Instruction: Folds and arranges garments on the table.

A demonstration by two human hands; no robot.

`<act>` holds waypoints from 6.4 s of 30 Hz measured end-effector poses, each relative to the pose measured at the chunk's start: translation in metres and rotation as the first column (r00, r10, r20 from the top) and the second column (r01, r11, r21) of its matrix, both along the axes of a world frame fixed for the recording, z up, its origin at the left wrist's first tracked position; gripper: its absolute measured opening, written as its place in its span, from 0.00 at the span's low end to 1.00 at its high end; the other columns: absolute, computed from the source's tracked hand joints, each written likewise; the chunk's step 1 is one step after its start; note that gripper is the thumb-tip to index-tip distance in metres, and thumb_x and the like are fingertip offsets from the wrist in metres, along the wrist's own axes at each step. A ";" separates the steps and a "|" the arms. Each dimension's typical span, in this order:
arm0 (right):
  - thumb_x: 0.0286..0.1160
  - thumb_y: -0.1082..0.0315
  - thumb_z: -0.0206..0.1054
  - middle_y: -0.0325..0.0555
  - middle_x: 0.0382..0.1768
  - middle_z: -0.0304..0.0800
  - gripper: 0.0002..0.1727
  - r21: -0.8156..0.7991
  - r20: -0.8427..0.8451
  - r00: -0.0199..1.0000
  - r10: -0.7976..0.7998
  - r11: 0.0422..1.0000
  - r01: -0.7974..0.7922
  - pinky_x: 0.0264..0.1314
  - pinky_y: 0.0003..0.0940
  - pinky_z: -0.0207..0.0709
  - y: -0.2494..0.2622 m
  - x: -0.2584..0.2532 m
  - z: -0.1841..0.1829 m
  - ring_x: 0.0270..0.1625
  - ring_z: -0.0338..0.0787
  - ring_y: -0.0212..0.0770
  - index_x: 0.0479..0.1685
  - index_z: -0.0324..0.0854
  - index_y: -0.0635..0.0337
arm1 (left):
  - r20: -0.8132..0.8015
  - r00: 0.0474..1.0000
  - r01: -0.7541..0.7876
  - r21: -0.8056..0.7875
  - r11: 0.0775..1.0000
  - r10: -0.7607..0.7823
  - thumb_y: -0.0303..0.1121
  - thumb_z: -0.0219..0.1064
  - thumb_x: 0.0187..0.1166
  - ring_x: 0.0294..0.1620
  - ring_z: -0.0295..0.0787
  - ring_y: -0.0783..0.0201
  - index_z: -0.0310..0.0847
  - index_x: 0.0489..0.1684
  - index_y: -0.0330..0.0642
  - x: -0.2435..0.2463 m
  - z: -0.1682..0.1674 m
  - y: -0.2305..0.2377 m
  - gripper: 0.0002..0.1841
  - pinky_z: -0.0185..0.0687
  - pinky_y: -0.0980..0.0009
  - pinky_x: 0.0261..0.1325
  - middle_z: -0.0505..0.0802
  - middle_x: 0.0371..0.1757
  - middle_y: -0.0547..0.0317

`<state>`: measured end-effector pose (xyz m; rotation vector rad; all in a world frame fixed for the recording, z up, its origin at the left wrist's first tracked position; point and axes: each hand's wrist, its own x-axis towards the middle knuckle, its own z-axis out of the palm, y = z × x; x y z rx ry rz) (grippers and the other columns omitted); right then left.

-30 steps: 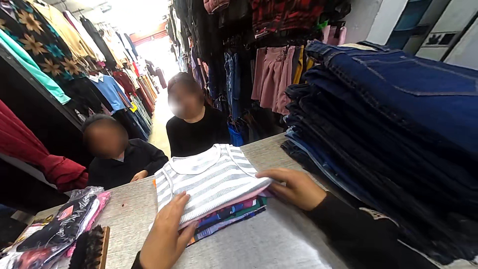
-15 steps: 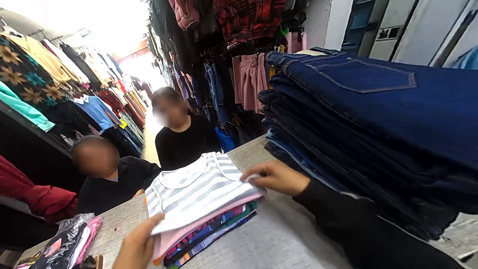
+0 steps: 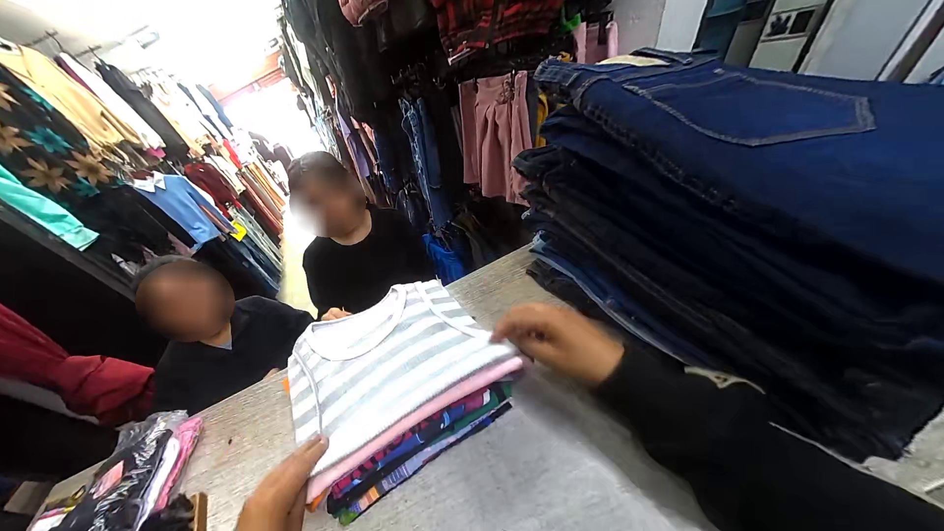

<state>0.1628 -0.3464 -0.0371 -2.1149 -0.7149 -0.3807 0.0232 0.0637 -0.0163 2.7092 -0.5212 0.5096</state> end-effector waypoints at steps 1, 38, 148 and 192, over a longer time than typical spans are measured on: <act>0.74 0.78 0.65 0.50 0.50 0.94 0.12 -0.029 -0.047 0.998 0.036 0.999 -0.037 0.55 0.47 0.87 -0.003 -0.004 -0.009 0.52 0.93 0.45 0.46 0.93 0.59 | -0.053 0.998 0.017 -0.016 1.000 -0.018 0.12 0.60 0.73 0.67 0.90 0.39 0.88 0.61 0.27 -0.002 -0.006 0.003 0.19 0.83 0.45 0.71 0.92 0.64 0.36; 0.59 0.71 0.59 0.51 0.74 0.84 0.28 -0.010 0.246 0.966 0.074 0.997 -0.073 0.67 0.54 0.84 0.001 0.010 -0.020 0.73 0.86 0.52 0.63 0.90 0.51 | -0.100 0.992 0.076 -0.034 0.997 -0.079 0.30 0.66 0.79 0.77 0.82 0.47 0.78 0.76 0.32 0.004 0.020 -0.017 0.25 0.77 0.53 0.78 0.84 0.76 0.39; 0.80 0.58 0.63 0.41 0.56 0.96 0.14 -0.029 0.344 0.930 0.129 0.992 -0.126 0.67 0.35 0.84 0.003 0.013 -0.033 0.61 0.93 0.36 0.41 0.94 0.53 | 0.143 0.937 0.306 0.110 0.946 -0.320 0.44 0.67 0.81 0.62 0.93 0.59 0.85 0.65 0.39 0.068 0.013 -0.083 0.22 0.90 0.67 0.60 0.94 0.62 0.48; 0.64 0.75 0.66 0.43 0.61 0.94 0.24 -0.294 0.356 0.928 0.111 0.956 -0.001 0.62 0.77 0.75 0.018 0.035 -0.017 0.67 0.90 0.55 0.61 0.91 0.47 | 0.321 0.919 -0.321 0.266 0.909 0.230 0.14 0.69 0.57 0.46 0.99 0.47 0.92 0.54 0.35 0.039 0.011 -0.058 0.22 0.93 0.50 0.43 0.98 0.49 0.46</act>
